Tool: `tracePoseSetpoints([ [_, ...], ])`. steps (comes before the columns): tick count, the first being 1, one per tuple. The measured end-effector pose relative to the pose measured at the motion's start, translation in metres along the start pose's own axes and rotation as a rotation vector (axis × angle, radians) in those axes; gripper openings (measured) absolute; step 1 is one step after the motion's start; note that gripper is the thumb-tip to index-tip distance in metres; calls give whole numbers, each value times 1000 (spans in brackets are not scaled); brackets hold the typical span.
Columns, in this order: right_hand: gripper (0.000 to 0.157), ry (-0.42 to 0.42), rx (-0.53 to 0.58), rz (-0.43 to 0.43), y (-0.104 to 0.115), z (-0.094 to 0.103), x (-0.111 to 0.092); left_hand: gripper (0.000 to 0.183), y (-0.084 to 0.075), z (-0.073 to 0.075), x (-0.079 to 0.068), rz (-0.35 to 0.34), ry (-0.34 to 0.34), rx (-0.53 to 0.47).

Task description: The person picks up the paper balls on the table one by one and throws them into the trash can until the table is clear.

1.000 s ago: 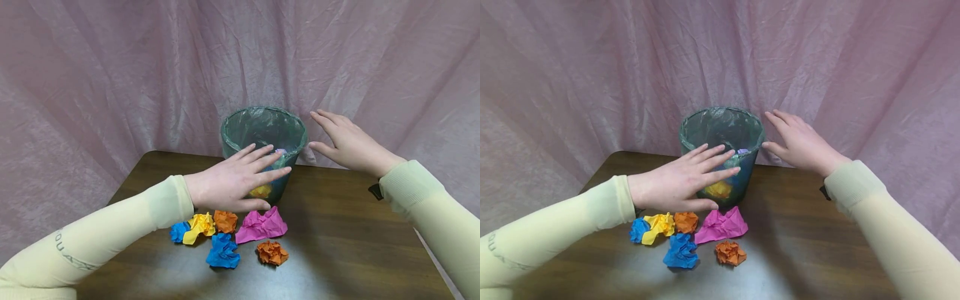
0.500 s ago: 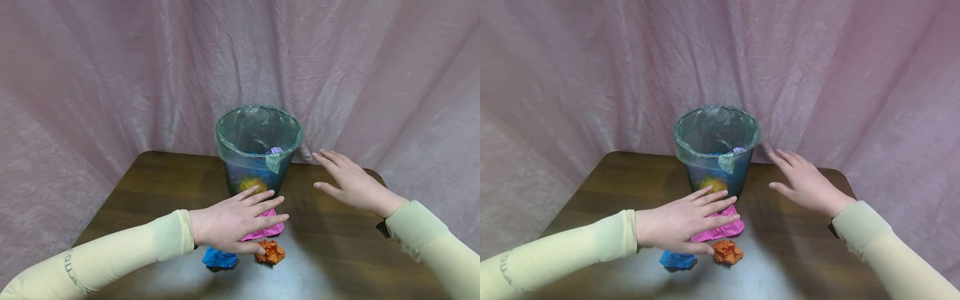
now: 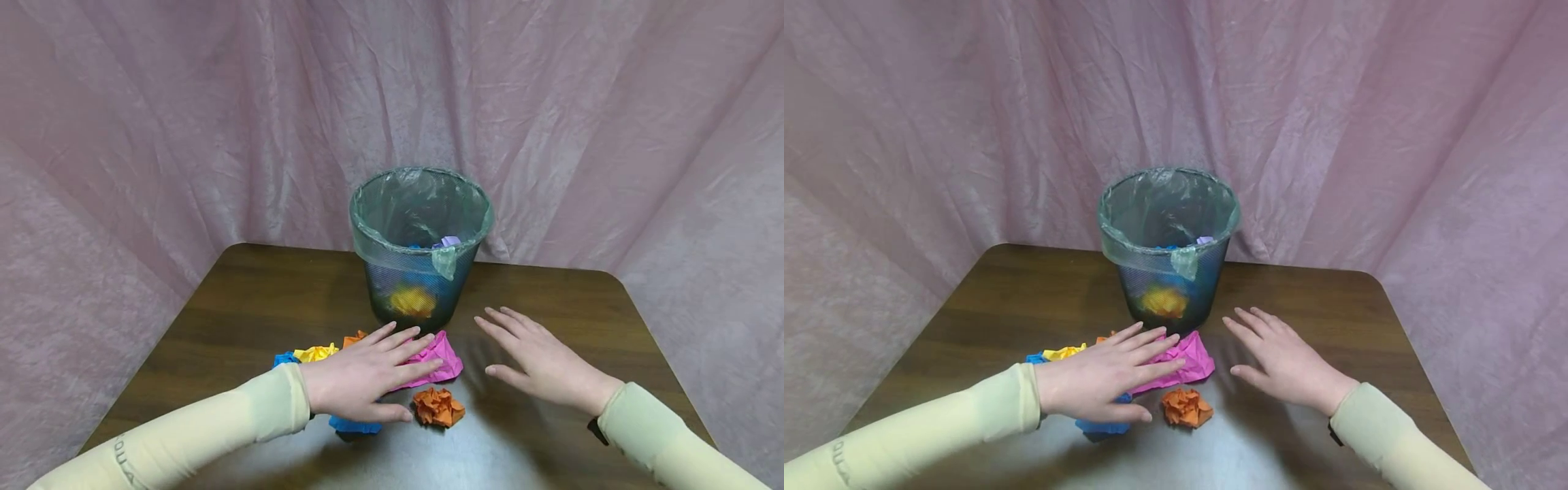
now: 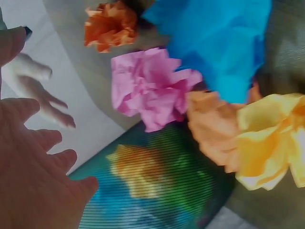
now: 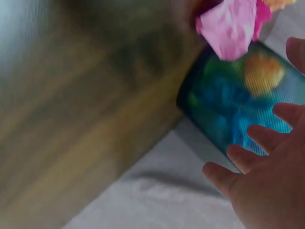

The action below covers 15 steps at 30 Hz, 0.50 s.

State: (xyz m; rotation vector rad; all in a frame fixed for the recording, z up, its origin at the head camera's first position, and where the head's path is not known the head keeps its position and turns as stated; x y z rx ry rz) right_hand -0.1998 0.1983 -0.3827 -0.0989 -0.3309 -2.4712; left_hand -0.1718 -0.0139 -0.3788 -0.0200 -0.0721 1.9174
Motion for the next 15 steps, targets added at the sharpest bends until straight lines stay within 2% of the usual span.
tracePoseSetpoints([
  [9,73,74,53,112,41,-40,-5,82,23,-25,-18,106,17,-65],
  [15,81,161,60,196,67,-63,-5,81,44,-31,-33,201,27,-74],
])
Point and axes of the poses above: each hand's wrist, its own x-axis towards the middle knuckle, its own z-axis out of the back of the hand, y = z × x, the point moved 9 cm from there along x, towards the middle knuckle, and after that the axes turned 3 degrees about x, right-handed, at the moved point
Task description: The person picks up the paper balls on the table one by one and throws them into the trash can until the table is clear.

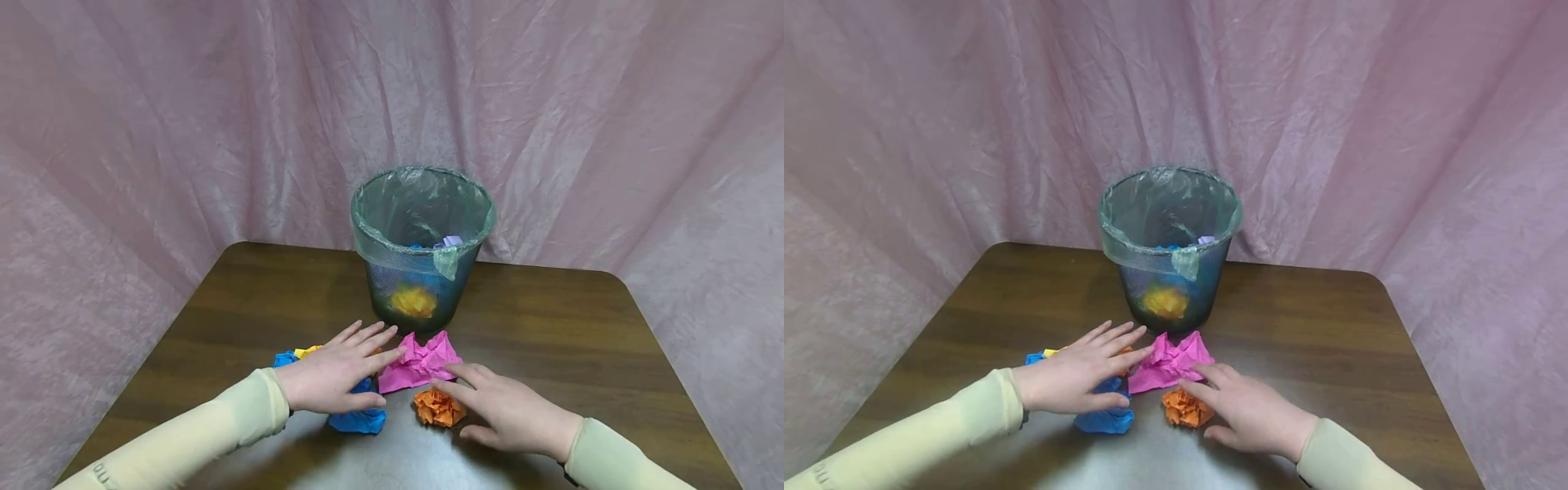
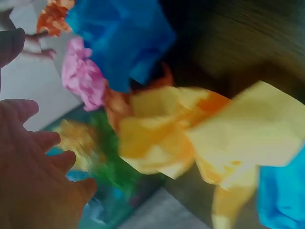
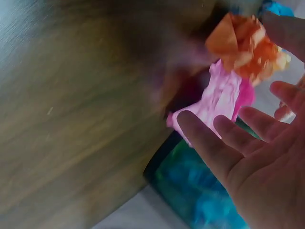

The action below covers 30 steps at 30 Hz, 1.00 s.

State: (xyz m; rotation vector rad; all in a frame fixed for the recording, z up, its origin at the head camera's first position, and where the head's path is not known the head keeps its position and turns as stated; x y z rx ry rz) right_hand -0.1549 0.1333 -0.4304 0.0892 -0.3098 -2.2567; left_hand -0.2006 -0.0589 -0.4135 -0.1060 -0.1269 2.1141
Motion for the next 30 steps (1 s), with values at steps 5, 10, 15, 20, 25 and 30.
tracePoseSetpoints([
  [5,90,57,-42,84,17,-17,11,83,24,0,-15,82,-7,-2],
  [10,88,69,-60,131,28,-26,21,82,45,6,-27,144,-52,-16],
  [15,81,53,-102,181,40,-33,31,82,57,9,-35,181,-72,-27],
  [20,67,21,-173,228,51,-39,38,82,67,8,-40,216,-63,-46],
  [25,56,20,-195,251,56,-43,42,82,70,7,-43,224,-68,-49],
  [30,37,27,-255,298,61,-47,44,82,71,7,-44,222,-76,-47],
])
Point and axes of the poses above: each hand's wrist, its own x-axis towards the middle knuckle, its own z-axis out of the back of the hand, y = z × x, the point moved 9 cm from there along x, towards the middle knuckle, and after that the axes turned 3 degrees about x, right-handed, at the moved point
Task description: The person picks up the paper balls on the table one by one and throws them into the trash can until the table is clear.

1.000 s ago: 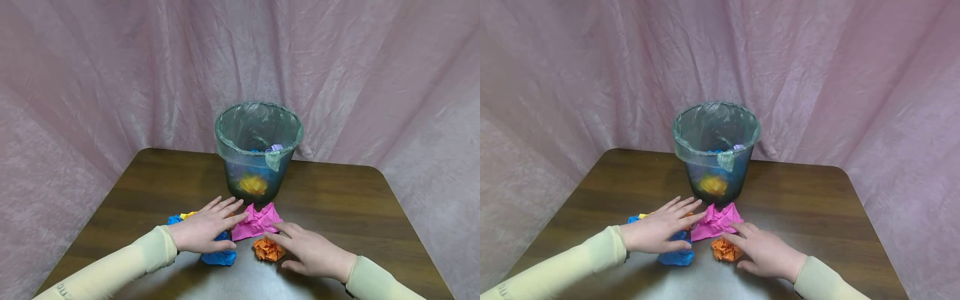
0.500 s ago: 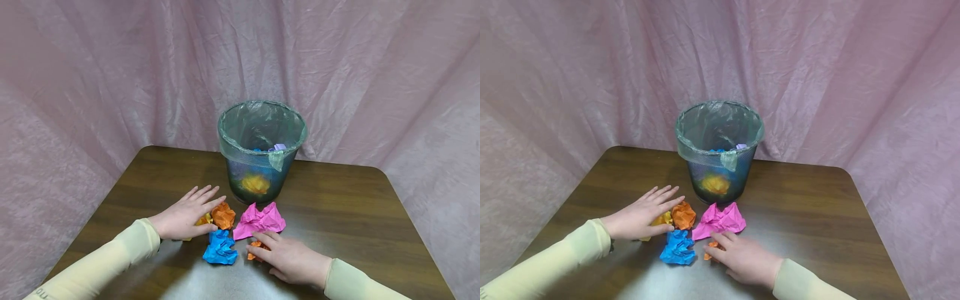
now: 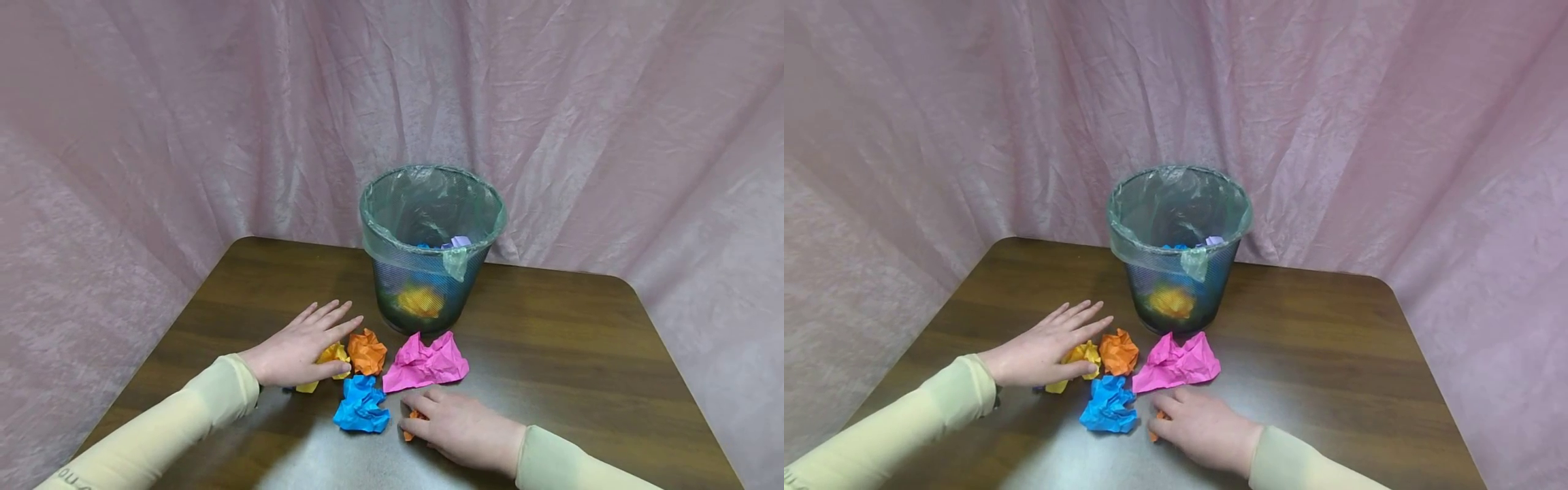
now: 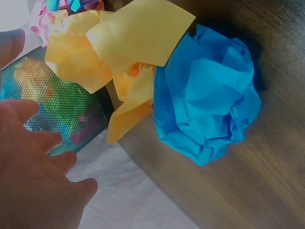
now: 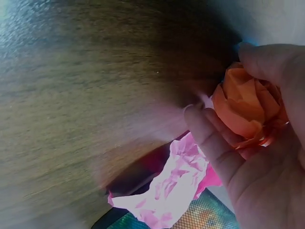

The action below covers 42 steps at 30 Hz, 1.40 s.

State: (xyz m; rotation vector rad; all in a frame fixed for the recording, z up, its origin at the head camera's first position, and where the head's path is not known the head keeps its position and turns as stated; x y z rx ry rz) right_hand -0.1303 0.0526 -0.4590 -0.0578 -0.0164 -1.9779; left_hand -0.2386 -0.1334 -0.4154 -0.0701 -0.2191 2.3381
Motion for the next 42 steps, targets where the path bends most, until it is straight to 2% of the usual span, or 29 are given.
tracePoseSetpoints([
  [4,29,27,-26,26,2,-3,3,82,0,0,1,-3,-12,-5],
  [9,31,52,9,8,0,-4,4,83,-1,-1,1,-6,-22,-12],
  [18,15,-73,-23,-9,1,3,5,81,-7,-5,3,-27,-35,-20],
  [42,19,-86,42,-35,-2,4,3,81,-23,-12,8,-41,-15,-60],
])
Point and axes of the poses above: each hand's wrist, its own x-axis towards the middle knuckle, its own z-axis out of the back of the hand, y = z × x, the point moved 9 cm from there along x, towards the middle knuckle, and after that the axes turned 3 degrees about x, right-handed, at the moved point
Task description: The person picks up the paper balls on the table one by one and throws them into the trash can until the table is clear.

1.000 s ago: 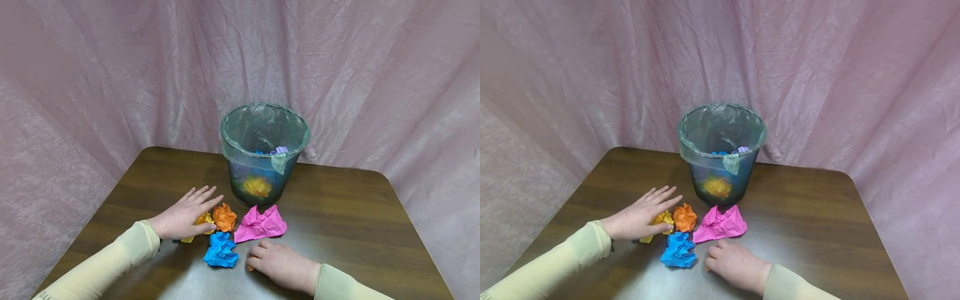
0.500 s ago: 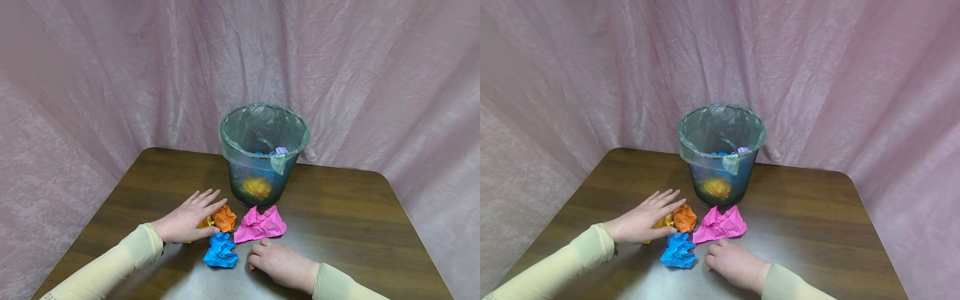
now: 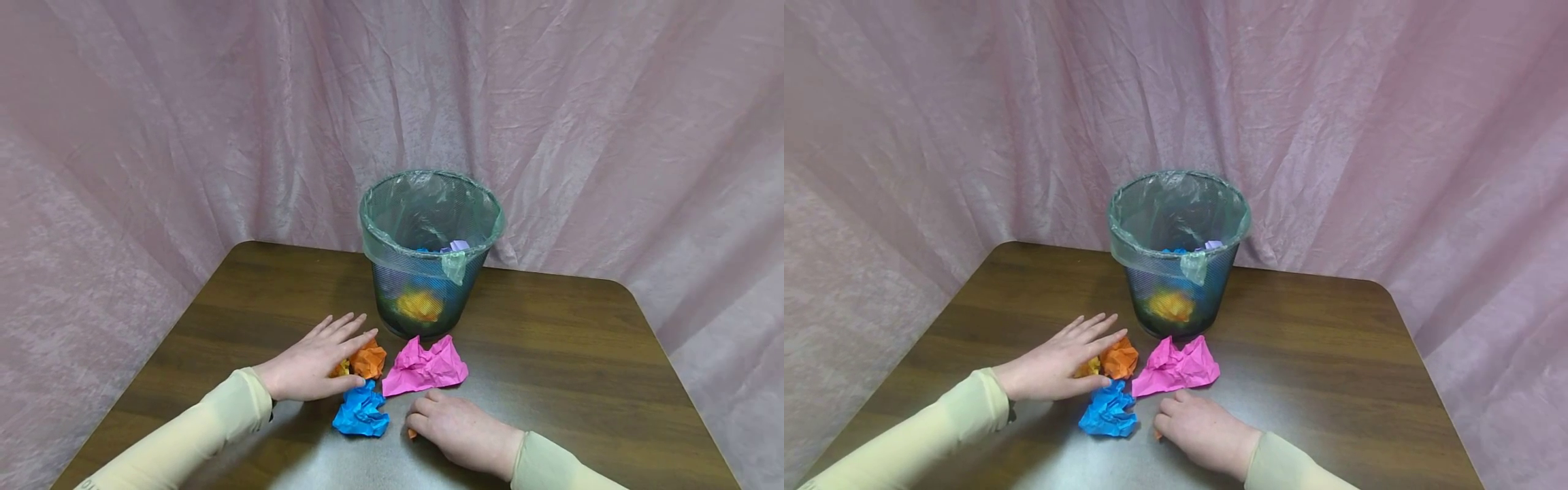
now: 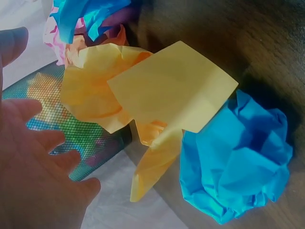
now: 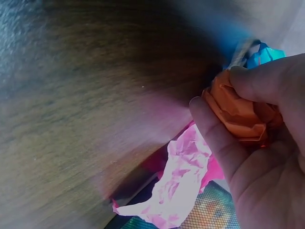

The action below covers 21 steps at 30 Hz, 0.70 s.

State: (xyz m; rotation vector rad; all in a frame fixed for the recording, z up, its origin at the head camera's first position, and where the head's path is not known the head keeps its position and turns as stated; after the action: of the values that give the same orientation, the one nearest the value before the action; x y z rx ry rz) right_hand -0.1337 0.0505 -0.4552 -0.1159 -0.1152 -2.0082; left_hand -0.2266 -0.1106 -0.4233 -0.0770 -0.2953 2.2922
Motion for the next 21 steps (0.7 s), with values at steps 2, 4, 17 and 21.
tracePoseSetpoints([
  [2,20,-2,4,0,-1,-1,0,81,0,-1,0,1,2,4],
  [4,21,8,28,-6,-2,0,-1,81,-1,-1,0,2,6,4],
  [17,16,-98,127,-110,-28,40,-27,82,-29,2,5,-55,65,24],
  [21,17,-165,83,-144,-43,53,-39,82,-43,5,9,-103,58,50],
])
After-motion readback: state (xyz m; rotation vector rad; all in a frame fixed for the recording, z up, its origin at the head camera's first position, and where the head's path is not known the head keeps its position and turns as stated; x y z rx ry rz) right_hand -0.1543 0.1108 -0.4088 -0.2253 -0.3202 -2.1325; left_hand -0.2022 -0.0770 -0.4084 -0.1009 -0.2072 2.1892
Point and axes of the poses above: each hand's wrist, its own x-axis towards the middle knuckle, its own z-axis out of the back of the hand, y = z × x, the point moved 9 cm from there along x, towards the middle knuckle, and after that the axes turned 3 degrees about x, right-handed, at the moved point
